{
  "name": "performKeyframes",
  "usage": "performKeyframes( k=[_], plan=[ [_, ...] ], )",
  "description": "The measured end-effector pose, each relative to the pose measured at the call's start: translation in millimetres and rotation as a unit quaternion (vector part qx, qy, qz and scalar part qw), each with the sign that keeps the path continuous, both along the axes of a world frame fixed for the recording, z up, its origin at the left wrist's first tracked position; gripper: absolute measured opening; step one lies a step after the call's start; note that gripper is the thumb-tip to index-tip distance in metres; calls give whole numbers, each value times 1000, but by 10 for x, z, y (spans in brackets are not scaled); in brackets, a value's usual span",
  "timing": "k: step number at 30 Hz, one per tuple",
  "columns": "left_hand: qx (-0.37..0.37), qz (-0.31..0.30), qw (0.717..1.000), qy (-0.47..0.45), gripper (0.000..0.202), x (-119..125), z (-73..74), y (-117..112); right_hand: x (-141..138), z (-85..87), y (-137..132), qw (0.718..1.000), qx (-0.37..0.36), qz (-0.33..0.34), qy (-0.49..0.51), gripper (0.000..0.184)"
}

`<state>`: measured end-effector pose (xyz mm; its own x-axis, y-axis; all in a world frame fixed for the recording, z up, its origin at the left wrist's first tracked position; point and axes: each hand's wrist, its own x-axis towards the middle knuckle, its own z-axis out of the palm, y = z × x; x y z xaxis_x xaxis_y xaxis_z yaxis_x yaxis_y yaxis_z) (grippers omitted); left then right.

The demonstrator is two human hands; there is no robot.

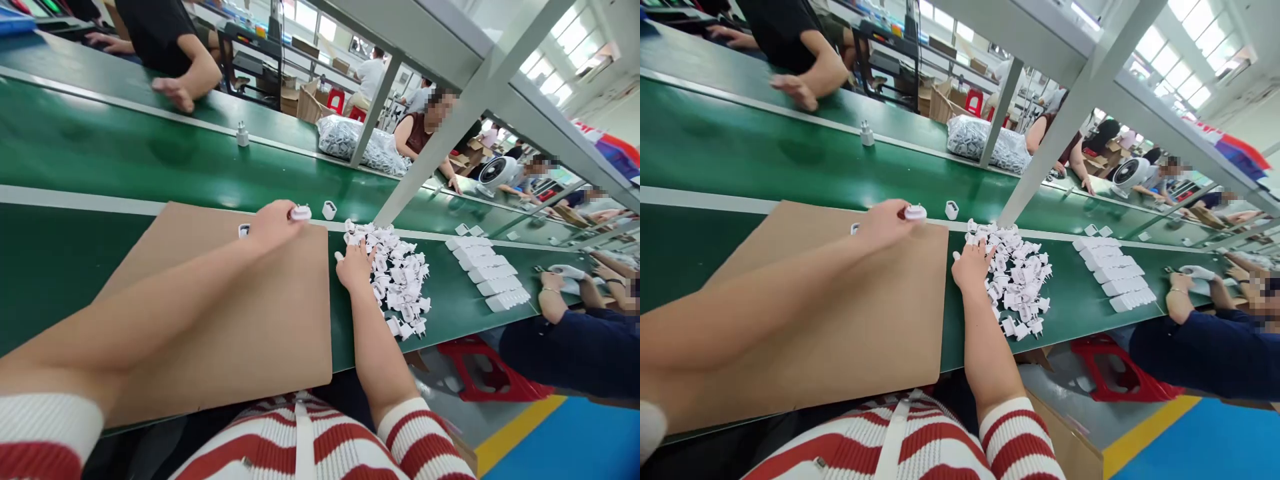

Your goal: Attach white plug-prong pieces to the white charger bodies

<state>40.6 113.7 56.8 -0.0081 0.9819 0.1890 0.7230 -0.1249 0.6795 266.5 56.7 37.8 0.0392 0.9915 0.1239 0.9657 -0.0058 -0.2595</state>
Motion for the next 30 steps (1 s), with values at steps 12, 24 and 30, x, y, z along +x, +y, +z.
performKeyframes(
  k=[12, 24, 30],
  plan=[
    [-92, 118, 983, 103, 90, 36, 48, 1194, -6, 65, -103, 993, 50, 46, 97, 24],
    [-78, 43, 981, 171, 53, 671, -71, 896, -138, 105, -193, 760, -30, 79, 644, 59],
    [-10, -42, 986, 163, 53, 448, 19, 519, -131, 264, -247, 672, -99, 87, 729, 60]
  ],
)
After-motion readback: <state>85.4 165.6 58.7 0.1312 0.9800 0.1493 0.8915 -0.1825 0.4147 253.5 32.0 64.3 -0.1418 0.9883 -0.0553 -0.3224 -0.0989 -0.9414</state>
